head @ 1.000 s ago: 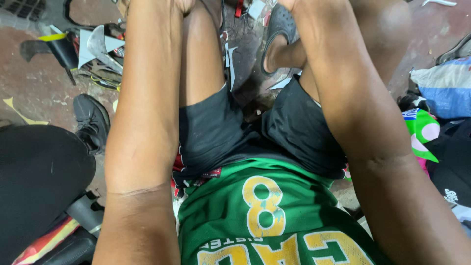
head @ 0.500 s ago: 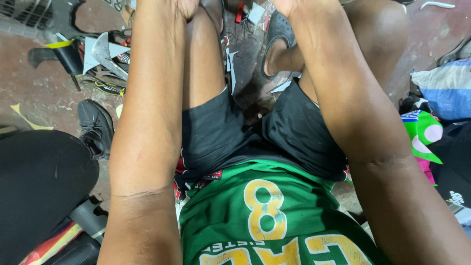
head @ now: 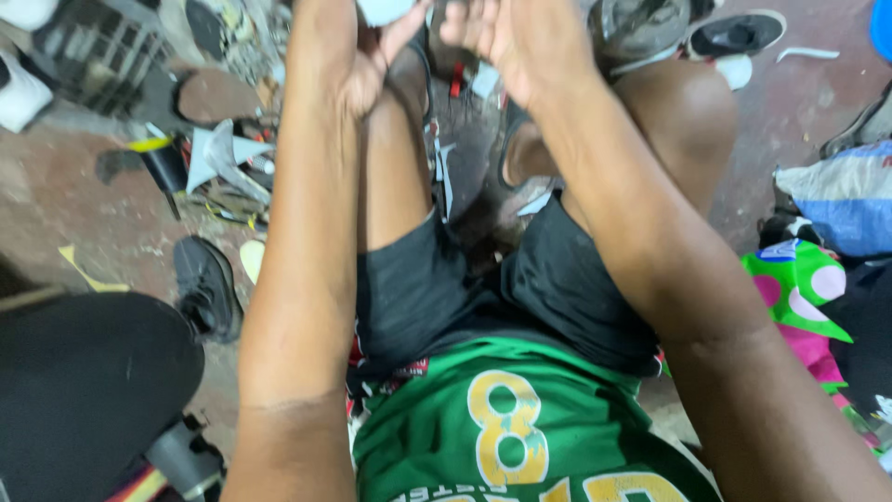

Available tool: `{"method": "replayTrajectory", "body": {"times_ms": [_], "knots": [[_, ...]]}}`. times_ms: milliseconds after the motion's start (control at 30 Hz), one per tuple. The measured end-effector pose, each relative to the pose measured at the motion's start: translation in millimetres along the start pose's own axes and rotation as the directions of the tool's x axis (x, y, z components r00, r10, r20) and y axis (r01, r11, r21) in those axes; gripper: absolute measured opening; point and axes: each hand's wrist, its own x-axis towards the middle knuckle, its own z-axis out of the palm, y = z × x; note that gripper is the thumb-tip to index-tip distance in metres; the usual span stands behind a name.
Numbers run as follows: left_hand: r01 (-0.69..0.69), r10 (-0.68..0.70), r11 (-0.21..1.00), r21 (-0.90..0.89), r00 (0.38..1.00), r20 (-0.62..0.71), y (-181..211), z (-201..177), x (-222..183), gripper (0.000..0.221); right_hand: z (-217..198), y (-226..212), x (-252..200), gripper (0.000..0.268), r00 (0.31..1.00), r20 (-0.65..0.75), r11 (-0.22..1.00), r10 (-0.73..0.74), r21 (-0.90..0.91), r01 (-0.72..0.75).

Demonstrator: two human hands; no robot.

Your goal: The person is repairing a shoe by applying adhesive to a white sole and pressing it onto a matching white upper, using a small pick to carefully align and secure the edges.

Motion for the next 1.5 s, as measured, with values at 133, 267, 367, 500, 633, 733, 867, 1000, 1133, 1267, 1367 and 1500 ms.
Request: {"method": "replayTrajectory", "body": {"times_ms": [133, 267, 367, 500, 633, 733, 867, 1000, 1133, 1267, 1367, 1500], "knots": [[-0.018, 0.019, 0.994, 0.107, 1.000, -0.013, 18, 35, -32, 0.033, 22, -20, -18, 0.029, 0.994, 0.060, 0.995, -0.097, -0.007, 0.097], [-0.084, 0.088, 0.987, 0.138, 0.996, -0.026, 26, 53, -47, 0.043, 44, -35, -40, 0.036, 0.975, 0.112, 0.975, -0.191, -0.097, 0.202], [-0.164, 0.165, 0.976, 0.145, 0.986, 0.011, 28, 59, -60, 0.054, 48, -40, -46, 0.037, 0.964, 0.173, 0.968, -0.201, -0.115, 0.222], [-0.282, 0.274, 0.941, 0.186, 0.959, 0.065, 26, 63, -70, 0.061, 44, -43, -48, 0.042, 0.961, 0.215, 0.973, -0.174, -0.109, 0.201], [-0.289, 0.285, 0.944, 0.160, 0.957, 0.046, 25, 66, -77, 0.061, 45, -49, -52, 0.046, 0.958, 0.240, 0.973, -0.159, -0.127, 0.193], [-0.230, 0.232, 0.964, 0.132, 0.973, 0.000, 27, 69, -86, 0.059, 48, -51, -55, 0.047, 0.952, 0.249, 0.964, -0.176, -0.152, 0.218], [-0.130, 0.139, 0.985, 0.117, 0.988, -0.073, 42, 73, -98, 0.051, 55, -51, -58, 0.048, 0.952, 0.253, 0.963, -0.173, -0.161, 0.218], [-0.014, 0.025, 0.998, 0.069, 0.986, -0.168, 54, 78, -105, 0.039, 61, -50, -57, 0.046, 0.970, 0.221, 0.981, -0.105, -0.136, 0.137], [0.013, 0.016, 0.991, 0.130, 0.975, -0.221, 58, 80, -106, 0.038, 61, -50, -45, 0.046, 0.988, 0.157, 0.993, -0.008, -0.118, 0.027], [0.091, -0.062, 0.984, 0.150, 0.980, -0.190, 62, 74, -97, 0.042, 56, -49, -39, 0.041, 0.985, 0.150, 0.996, 0.082, -0.056, -0.075], [0.124, -0.083, 0.972, 0.202, 0.976, -0.201, 60, 66, -92, 0.044, 45, -45, -36, 0.035, 0.980, 0.158, 0.992, 0.121, -0.056, -0.113], [0.106, -0.080, 0.982, 0.154, 0.983, -0.164, 54, 60, -86, 0.043, 24, -29, -23, 0.034, 0.974, 0.171, 0.989, 0.150, -0.040, -0.145]]}}
